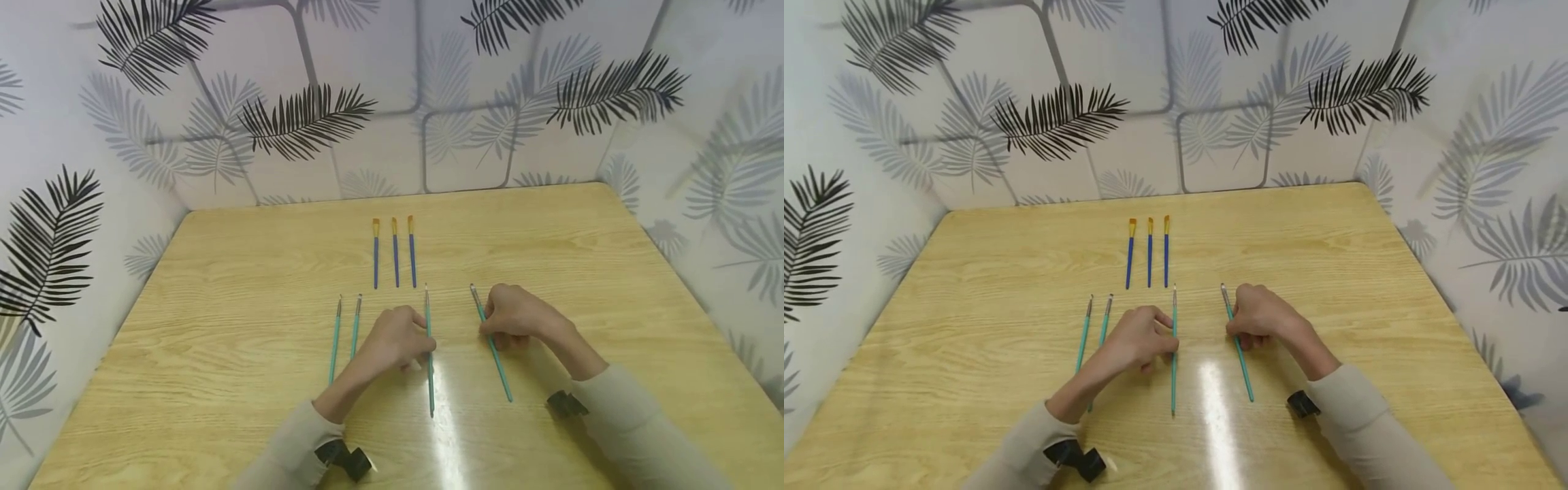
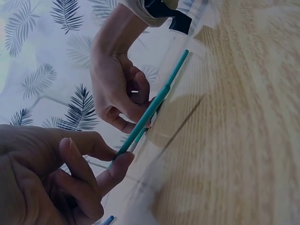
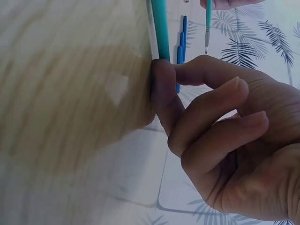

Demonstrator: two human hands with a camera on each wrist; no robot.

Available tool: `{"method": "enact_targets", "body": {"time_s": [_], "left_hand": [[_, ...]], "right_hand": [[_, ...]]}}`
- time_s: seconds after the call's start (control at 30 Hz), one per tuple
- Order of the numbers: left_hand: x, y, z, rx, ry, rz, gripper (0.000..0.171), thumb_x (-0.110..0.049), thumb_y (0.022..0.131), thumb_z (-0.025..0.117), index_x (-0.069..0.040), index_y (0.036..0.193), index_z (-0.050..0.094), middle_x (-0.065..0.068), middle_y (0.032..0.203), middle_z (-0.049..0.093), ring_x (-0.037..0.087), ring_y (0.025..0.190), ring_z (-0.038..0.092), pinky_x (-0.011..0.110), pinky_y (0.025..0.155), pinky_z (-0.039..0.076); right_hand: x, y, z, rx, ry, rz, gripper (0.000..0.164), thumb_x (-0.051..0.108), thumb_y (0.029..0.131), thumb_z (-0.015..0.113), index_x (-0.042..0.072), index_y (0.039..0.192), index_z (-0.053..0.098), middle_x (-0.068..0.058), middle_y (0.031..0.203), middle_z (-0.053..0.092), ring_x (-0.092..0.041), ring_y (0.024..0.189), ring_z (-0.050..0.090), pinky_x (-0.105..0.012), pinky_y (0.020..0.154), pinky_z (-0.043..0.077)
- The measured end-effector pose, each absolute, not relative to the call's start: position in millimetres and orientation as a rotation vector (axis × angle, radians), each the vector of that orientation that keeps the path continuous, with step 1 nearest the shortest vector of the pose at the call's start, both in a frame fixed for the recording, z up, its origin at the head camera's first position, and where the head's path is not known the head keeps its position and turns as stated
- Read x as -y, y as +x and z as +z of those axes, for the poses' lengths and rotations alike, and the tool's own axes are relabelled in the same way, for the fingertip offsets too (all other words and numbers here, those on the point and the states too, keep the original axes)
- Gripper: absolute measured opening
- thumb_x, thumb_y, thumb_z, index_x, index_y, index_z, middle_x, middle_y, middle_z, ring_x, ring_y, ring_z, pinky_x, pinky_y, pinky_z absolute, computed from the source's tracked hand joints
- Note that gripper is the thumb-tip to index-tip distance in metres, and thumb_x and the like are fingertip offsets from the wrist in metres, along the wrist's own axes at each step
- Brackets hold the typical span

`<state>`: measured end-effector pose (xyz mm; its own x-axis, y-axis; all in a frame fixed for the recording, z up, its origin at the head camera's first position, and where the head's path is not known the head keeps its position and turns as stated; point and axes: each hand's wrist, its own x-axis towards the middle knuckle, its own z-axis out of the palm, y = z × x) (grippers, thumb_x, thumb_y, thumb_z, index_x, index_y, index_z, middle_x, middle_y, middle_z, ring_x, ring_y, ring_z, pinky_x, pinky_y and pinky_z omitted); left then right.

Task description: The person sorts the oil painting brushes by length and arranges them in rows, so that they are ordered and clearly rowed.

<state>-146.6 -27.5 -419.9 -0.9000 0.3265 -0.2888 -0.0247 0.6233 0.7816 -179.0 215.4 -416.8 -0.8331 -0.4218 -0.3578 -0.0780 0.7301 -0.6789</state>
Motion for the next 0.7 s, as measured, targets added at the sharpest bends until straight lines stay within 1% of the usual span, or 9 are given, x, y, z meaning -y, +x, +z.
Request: {"method": "enact_targets", "body": {"time_s": [0.1,0.2,0.37,0.5,0.7], "left_hand": [[30,-147,-417,-2.460,0.244,1.174,0.045,-0.009,0.085,0.070,0.007,0.126,0.061,0.005,0.073,0.073,0.017,0.044,0.062,0.017,0.038,0.043],[33,-147,-414,-2.453,0.252,1.180,0.045,-0.010,0.086,0.068,0.007,0.127,0.059,0.003,0.072,0.074,0.015,0.041,0.058,0.016,0.038,0.041],[41,-147,-412,-2.432,0.278,1.225,0.044,-0.009,0.086,0.065,0.007,0.127,0.058,0.001,0.072,0.074,0.011,0.037,0.050,0.016,0.036,0.035],[46,-147,-414,-2.432,0.296,1.235,0.045,-0.011,0.087,0.065,0.007,0.128,0.058,0.001,0.073,0.074,0.009,0.036,0.048,0.016,0.036,0.033],[53,-148,-417,-2.431,0.293,1.249,0.047,-0.011,0.086,0.064,0.008,0.129,0.057,0.000,0.071,0.074,0.009,0.035,0.046,0.016,0.036,0.032]], "right_hand": [[-218,-180,-417,-2.422,-0.378,-0.937,0.014,0.005,0.085,0.064,0.000,0.072,0.064,-0.009,0.055,0.066,-0.006,0.036,0.042,-0.019,0.039,0.031],[-222,-180,-416,-2.407,-0.362,-0.963,0.009,0.006,0.086,0.063,-0.002,0.082,0.063,-0.009,0.059,0.068,-0.005,0.036,0.038,-0.019,0.040,0.029],[-225,-180,-412,-2.392,-0.344,-1.028,0.017,0.007,0.091,0.059,-0.005,0.102,0.057,-0.011,0.068,0.071,-0.005,0.037,0.036,-0.019,0.040,0.029],[-222,-179,-407,-2.392,-0.349,-1.066,0.019,0.010,0.092,0.060,-0.005,0.104,0.057,-0.013,0.072,0.072,-0.005,0.038,0.035,-0.020,0.040,0.030],[-212,-178,-403,-2.382,-0.376,-1.132,0.022,0.011,0.092,0.060,-0.004,0.106,0.056,-0.015,0.073,0.072,-0.005,0.037,0.033,-0.021,0.039,0.029]]}}
